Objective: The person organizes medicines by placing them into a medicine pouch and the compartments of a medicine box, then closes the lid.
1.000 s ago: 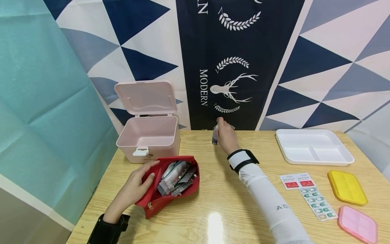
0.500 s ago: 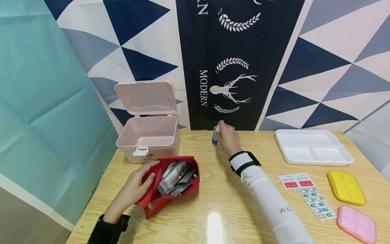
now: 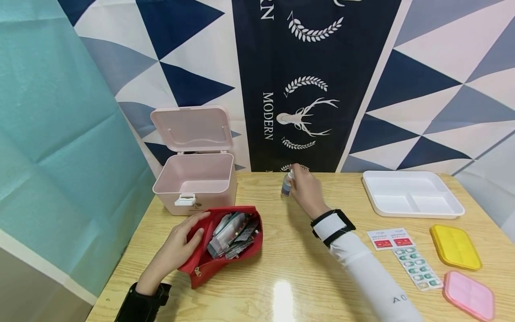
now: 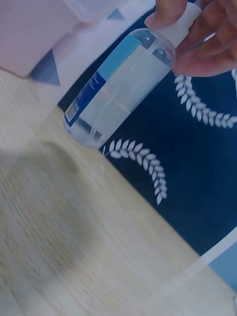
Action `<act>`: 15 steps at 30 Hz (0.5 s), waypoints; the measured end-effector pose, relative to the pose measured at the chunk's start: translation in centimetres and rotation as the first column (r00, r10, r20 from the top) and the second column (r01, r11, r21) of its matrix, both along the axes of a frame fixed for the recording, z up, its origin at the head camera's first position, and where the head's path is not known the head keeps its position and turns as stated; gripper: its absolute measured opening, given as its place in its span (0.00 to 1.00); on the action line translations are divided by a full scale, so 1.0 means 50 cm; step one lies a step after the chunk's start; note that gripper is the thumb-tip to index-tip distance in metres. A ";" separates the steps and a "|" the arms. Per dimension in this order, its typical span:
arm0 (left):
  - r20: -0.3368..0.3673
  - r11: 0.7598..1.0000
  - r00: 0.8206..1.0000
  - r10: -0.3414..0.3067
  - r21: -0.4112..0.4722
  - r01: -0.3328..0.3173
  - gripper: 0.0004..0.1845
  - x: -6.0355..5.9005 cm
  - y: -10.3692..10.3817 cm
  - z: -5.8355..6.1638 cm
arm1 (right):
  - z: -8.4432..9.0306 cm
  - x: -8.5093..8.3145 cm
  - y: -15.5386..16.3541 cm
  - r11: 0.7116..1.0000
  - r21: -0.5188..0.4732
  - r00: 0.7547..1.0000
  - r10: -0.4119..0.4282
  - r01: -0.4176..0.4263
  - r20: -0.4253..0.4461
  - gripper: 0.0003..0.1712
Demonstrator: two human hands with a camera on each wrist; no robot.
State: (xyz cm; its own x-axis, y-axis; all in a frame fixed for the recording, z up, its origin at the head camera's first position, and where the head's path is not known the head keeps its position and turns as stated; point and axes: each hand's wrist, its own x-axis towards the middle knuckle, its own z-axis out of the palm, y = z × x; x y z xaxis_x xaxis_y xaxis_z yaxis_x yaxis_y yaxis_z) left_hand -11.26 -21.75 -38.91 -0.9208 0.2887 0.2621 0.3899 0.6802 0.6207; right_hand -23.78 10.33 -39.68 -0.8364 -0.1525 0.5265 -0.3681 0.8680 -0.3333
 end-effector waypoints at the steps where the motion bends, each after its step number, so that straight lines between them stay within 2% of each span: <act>1: -0.001 1.000 1.000 -0.001 0.000 0.001 0.23 0.000 0.000 0.000 | 0.003 0.008 0.001 1.000 0.003 1.000 0.004 -0.004 -0.014 0.16; 10: -0.003 1.000 1.000 -0.001 -0.001 0.001 0.23 0.001 -0.001 0.000 | 0.041 0.089 -0.001 0.997 0.029 0.990 0.073 -0.069 -0.125 0.19; 15: -0.002 1.000 1.000 -0.001 -0.004 0.001 0.23 0.001 0.000 0.001 | 0.065 0.139 -0.005 0.993 0.010 0.977 0.113 -0.113 -0.179 0.19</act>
State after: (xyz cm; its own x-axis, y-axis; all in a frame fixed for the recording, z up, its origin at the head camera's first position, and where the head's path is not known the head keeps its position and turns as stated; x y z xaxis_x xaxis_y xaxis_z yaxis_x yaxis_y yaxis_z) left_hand -11.20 -21.76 -38.85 -0.9201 0.2905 0.2628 0.3917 0.6822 0.6174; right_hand -16.83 10.08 -36.45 -0.7056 -0.2405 0.6665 -0.5180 0.8170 -0.2536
